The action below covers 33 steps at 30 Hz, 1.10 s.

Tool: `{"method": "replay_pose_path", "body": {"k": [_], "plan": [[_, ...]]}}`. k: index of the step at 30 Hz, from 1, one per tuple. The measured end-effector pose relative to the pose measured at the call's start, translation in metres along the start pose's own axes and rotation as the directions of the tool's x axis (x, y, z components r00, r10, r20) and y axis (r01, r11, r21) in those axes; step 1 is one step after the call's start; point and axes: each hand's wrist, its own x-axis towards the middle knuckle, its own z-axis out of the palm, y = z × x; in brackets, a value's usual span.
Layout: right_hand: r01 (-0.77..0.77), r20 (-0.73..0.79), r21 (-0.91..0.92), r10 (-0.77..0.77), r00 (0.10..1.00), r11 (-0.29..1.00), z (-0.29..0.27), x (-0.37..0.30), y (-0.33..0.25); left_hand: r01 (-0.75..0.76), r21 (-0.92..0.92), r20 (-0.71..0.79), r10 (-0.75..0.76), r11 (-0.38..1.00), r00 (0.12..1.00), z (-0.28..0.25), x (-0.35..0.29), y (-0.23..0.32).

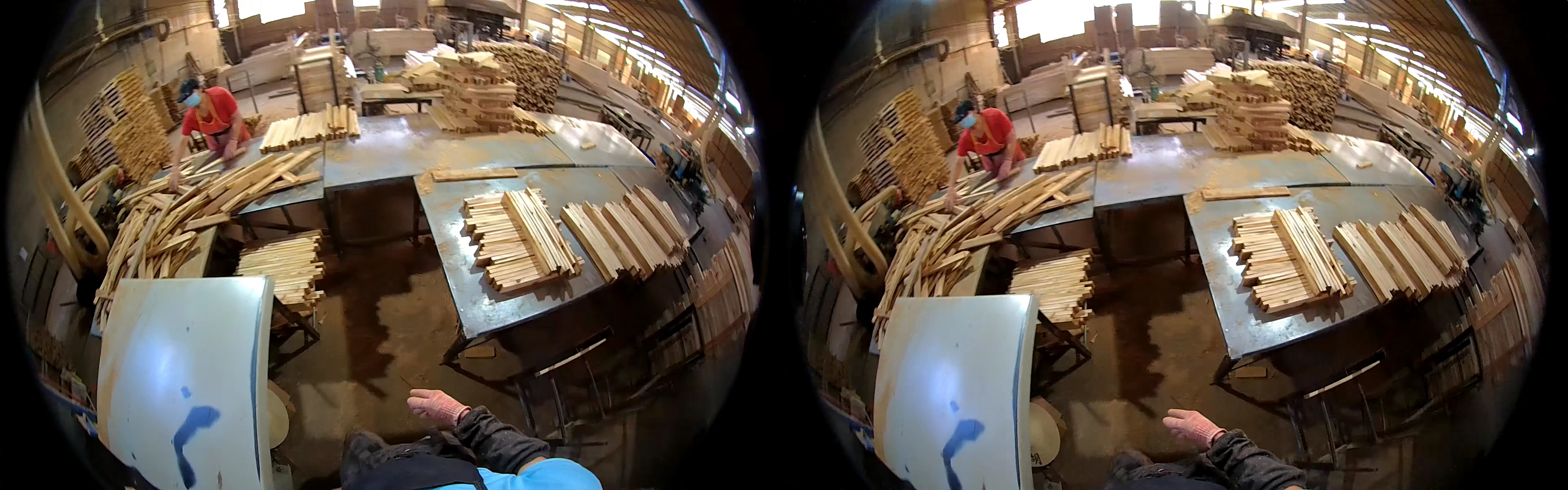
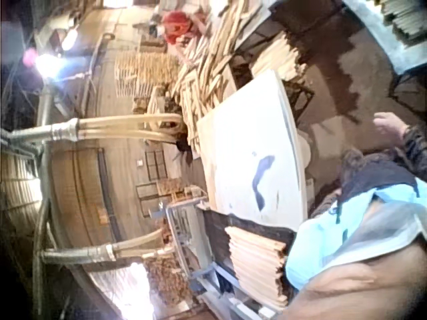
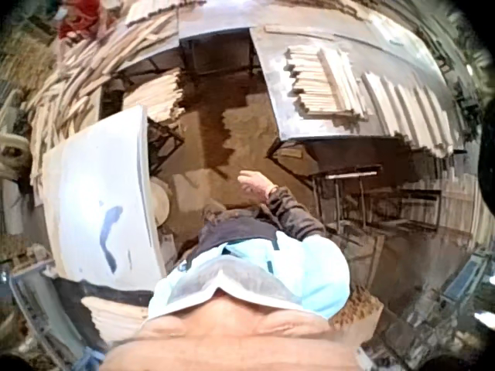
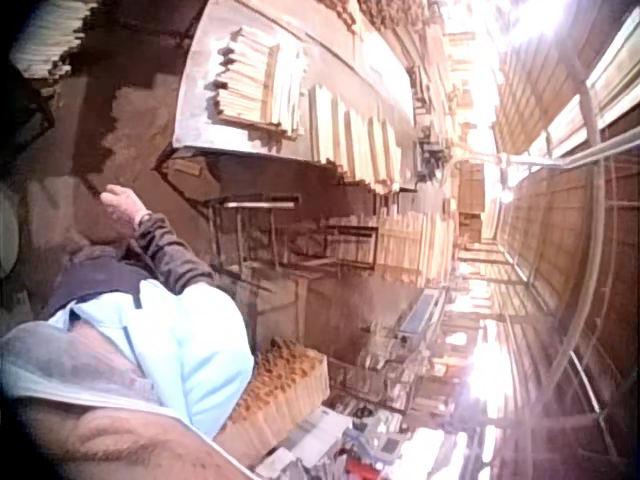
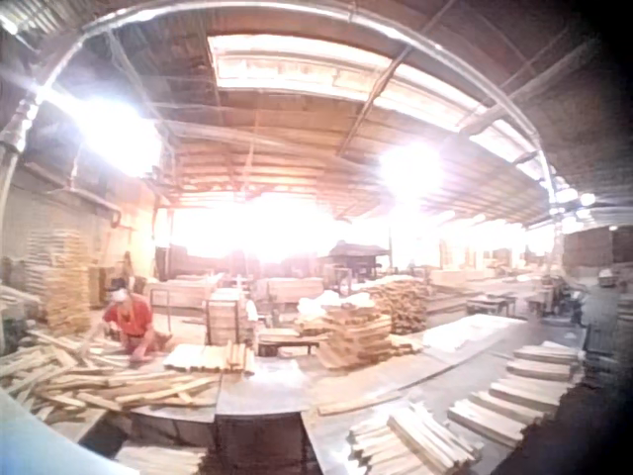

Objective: The person repeatedly picks up stacks of light-colored wooden planks from a metal table and places them onto a conveyor belt. The person wears gloves and moves the planks in batches, aligning them on the belt before stepping back to retrieve the next stack.

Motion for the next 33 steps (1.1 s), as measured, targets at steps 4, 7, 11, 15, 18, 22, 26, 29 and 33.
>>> {"method": "replay_pose_path", "body": {"k": [4, 7, 11, 15, 18, 22, 26, 29, 33], "plan": [[-0.079, -0.218, 0.039, 0.086, 0.972, 0.996, -0.052, 0.042, 0.02, 0.027, 0.008, 0.072, -0.027, 1.0, 0.997, -0.018, 0.004, 0.047], [0.131, 0.135, -0.991, -0.295, 0.946, -0.033, -0.108, 0.098, 0.047, 0.022, 0.025, 0.101, -0.024, 0.999, 0.995, -0.043, 0.03, 0.087], [-0.396, -0.535, -0.253, 0.213, 0.817, 0.883, -0.184, 0.162, 0.093, -0.101, 0.15, 0.104, 0.086, 0.984, 0.991, -0.11, 0.109, 0.151], [-0.193, -0.392, -0.583, -0.066, 0.918, 0.789, -0.231, 0.195, 0.048, -0.39, 0.306, 0.019, 0.405, 0.868, 0.914, -0.209, 0.212, 0.264], [-0.196, -0.541, 0.257, 0.309, 0.782, 0.946, -0.209, 0.2, -0.04, -0.562, 0.599, -0.206, 0.787, 0.571, 0.581, -0.287, 0.272, 0.4], [-0.092, -0.51, 0.268, 0.222, 0.831, 0.959, -0.179, 0.25, -0.146, -0.467, -0.527, -0.196, 0.434, 0.71, 0.879, -0.359, 0.275, 0.587], [-0.206, -0.527, 0.091, 0.223, 0.82, 0.974, -0.193, 0.317, -0.204, -0.423, -0.572, -0.06, 0.479, 0.703, 0.876, -0.378, 0.253, 0.713], [-0.227, -0.521, 0.102, 0.246, 0.817, 0.969, -0.223, 0.374, -0.246, -0.407, -0.584, 0.033, 0.521, 0.702, 0.853, -0.371, 0.277, 0.759], [-0.188, -0.494, 0.023, 0.174, 0.852, 0.982, -0.282, 0.45, -0.326, -0.545, -0.237, -0.006, 0.559, 0.804, 0.829, -0.373, 0.36, 0.785]]}}
